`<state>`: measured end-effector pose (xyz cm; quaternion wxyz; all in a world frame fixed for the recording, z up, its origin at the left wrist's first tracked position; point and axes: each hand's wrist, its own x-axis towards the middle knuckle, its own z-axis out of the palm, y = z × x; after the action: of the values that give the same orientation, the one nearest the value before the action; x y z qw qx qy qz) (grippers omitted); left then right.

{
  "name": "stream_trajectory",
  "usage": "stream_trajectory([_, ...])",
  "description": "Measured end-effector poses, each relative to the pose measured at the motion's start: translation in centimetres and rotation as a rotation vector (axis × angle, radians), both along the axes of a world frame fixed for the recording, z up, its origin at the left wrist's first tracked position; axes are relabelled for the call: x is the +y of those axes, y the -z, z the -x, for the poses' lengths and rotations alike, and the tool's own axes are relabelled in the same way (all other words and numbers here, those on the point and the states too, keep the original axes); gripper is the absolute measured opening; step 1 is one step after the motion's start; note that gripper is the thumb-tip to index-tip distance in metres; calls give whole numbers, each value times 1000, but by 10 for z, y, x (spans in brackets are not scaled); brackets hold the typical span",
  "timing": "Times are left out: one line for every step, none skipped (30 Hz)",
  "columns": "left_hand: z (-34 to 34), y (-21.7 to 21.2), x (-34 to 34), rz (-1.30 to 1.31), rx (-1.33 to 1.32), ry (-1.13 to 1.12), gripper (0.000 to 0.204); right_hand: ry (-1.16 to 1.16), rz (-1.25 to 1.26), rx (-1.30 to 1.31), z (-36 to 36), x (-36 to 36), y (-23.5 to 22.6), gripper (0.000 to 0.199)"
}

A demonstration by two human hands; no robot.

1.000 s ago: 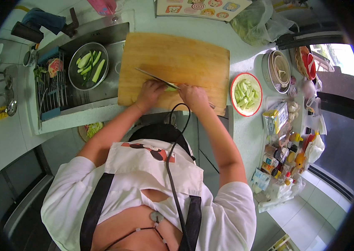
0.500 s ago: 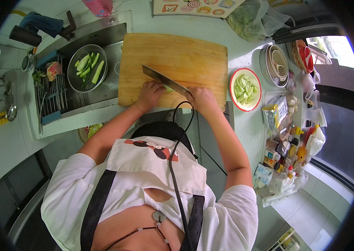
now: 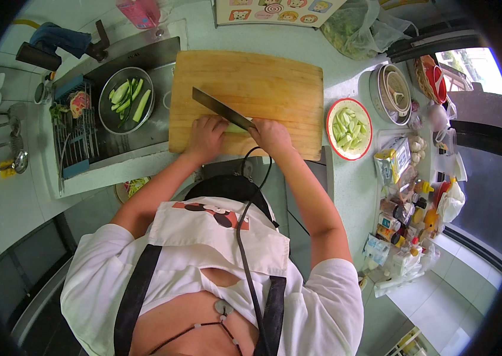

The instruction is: The person washes cucumbers in a bowl in the sink, places a cutting board onto the counter, and uses a cleaver to slice the cucumbers into pieces, placing them into a small dish.

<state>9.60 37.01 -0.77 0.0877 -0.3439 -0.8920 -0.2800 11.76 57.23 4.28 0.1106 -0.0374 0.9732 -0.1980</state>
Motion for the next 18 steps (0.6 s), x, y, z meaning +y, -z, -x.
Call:
stream_trajectory([0, -12, -1, 70, -24, -62, 22, 10, 17, 11, 0, 1, 2, 24])
stream_trajectory([2, -11, -3, 89, -35, -29, 24, 9, 39, -3, 1, 2, 0, 24])
stream_trajectory([5, -8, -4, 106, -44, 3, 26, 8, 60, -16, 2, 2, -3, 24])
stream_trajectory([9, -7, -4, 124, -54, 37, 27, 8, 80, -30, 2, 3, -6, 24])
stream_trajectory([13, -6, -2, 135, -15, 40, 28, 11, 82, 1, 2, 5, -5, 24])
stream_trajectory([17, -6, 2, 144, 22, 44, 29, 16, 81, 30, 1, 7, -2, 24])
stream_trajectory([20, -6, 6, 153, 59, 49, 30, 21, 81, 59, 1, 9, 1, 24])
stream_trajectory([23, -5, 10, 146, 83, 46, 30, 32, 74, 76, 2, 11, 2, 23])
stream_trajectory([25, -4, 14, 136, 105, 43, 29, 44, 65, 91, 4, 15, 2, 23])
stream_trajectory([25, -2, 17, 126, 127, 40, 29, 54, 55, 107, 5, 18, 2, 22])
stream_trajectory([24, 4, 17, 112, 149, 58, 28, 61, 55, 92, 4, 20, 0, 21])
stream_trajectory([23, 11, 15, 101, 171, 76, 27, 68, 57, 78, 4, 22, -3, 20])
stream_trajectory([21, 18, 13, 90, 194, 93, 26, 74, 58, 63, 3, 23, -7, 19])
stream_trajectory([18, 25, 11, 82, 204, 103, 25, 62, 57, 62, 2, 23, -12, 18])
stream_trajectory([13, 26, 8, 75, 210, 116, 25, 51, 56, 56, -1, 23, -18, 18])
stream_trajectory([10, 27, 7, 67, 215, 128, 25, 40, 55, 50, -4, 23, -21, 18])
stream_trajectory([9, 29, 7, 70, 221, 111, 26, 25, 34, 56, -8, 24, -19, 19])
stream_trajectory([9, 24, 10, 72, 227, 93, 26, 9, 10, 62, -11, 27, -17, 20])
